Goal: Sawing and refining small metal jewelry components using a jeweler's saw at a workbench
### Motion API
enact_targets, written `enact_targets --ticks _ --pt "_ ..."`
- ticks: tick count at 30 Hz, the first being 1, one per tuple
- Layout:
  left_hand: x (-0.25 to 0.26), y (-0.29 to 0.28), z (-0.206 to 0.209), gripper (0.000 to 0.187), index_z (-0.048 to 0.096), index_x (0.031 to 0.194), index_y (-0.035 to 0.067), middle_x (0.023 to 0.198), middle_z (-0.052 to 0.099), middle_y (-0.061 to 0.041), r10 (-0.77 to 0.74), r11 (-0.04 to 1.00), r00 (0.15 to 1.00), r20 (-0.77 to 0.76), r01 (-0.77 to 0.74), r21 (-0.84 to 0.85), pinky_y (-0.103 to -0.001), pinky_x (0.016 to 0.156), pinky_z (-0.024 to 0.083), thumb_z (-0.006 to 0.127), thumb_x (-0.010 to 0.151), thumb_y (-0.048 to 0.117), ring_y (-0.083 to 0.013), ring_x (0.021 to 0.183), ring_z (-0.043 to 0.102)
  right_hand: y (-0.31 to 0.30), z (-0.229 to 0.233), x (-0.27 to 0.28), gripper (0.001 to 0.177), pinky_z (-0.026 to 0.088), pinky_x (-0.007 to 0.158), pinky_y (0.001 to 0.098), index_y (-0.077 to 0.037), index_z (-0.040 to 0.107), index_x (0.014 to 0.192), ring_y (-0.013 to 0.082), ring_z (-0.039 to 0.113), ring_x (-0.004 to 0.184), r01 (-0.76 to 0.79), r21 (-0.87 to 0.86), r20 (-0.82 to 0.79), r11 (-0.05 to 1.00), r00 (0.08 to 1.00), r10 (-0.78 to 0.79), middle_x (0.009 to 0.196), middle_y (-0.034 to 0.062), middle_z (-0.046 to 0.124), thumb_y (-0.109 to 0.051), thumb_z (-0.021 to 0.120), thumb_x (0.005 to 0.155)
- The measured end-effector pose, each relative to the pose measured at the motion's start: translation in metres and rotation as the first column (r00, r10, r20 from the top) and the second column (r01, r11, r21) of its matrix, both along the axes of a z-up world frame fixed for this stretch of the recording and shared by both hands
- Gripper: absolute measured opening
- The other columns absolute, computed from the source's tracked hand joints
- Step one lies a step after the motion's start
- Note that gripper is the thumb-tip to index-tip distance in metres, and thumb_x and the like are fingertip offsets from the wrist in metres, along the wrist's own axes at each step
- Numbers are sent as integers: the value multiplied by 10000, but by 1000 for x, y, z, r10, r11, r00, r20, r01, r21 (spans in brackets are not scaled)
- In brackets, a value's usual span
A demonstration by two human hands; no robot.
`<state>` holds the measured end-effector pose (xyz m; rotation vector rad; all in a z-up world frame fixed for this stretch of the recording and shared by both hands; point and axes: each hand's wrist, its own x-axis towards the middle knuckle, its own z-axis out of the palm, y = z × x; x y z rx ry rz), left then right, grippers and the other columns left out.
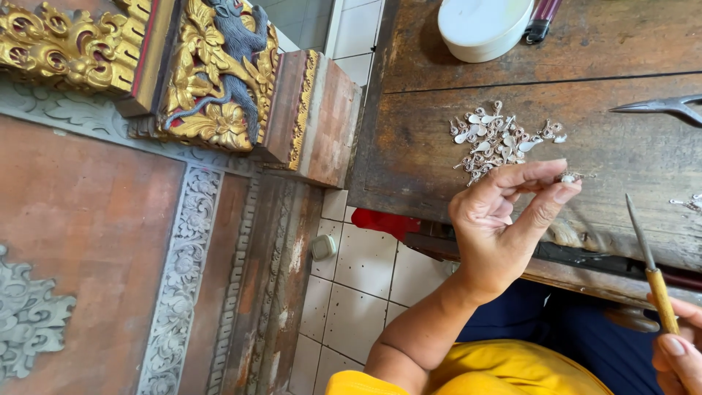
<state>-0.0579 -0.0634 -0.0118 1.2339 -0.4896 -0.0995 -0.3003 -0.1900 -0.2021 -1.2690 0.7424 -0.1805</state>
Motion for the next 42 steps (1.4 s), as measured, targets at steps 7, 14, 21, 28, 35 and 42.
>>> enact_targets --ticks 7,14,21,28,35,42 --pt "1 2 -2 172 675 1158 11 1128 728 -99 -73 996 990 -121 65 -63 -237 1013 624 733 1005 65 -167 1043 743 9 28 10 570 106 326 250 -19 506 1526 102 166 413 11 17 9 1000 1000 -11 638 121 332 -142 485 970" --pt "4 -11 -34 131 695 1178 -1 1031 745 -120 -404 849 855 -326 218 -480 -265 949 621 718 1065 59 -174 934 742 1 18 6 565 197 302 262 -28 558 1508 141 264 363 -18 -75 21 997 1000 19 592 128 422 -207 526 973" --pt "-19 -29 -33 168 690 1248 -25 944 735 -86 -573 751 719 -394 267 -604 -205 888 610 703 1094 41 -125 879 723 22 66 24 471 316 445 229 -49 648 1453 133 430 512 91 -247 28 965 996 -87 683 98 533 -165 591 1001" --pt "-24 -26 -40 229 695 1333 -48 1193 758 -112 -627 725 664 -408 304 -618 -236 960 619 668 1115 19 -130 978 742 24 86 34 464 222 389 214 62 603 1401 119 354 467 109 -138 180 984 980 -83 640 109 453 -13 560 945" --pt "-28 -27 -41 200 680 1307 -42 1108 749 -164 -613 755 654 -443 322 -571 -323 992 636 666 1121 29 -236 1003 755 10 74 26 510 253 384 276 76 594 1432 191 373 478 47 -79 190 996 981 -32 668 178 471 67 545 925" --pt "-29 -25 -33 160 683 1255 -24 1091 744 -189 -613 766 653 -444 353 -538 -306 930 640 685 1106 35 -260 956 759 15 89 30 469 247 372 308 35 639 1408 203 336 461 81 -89 87 993 994 -73 643 169 460 33 573 944"
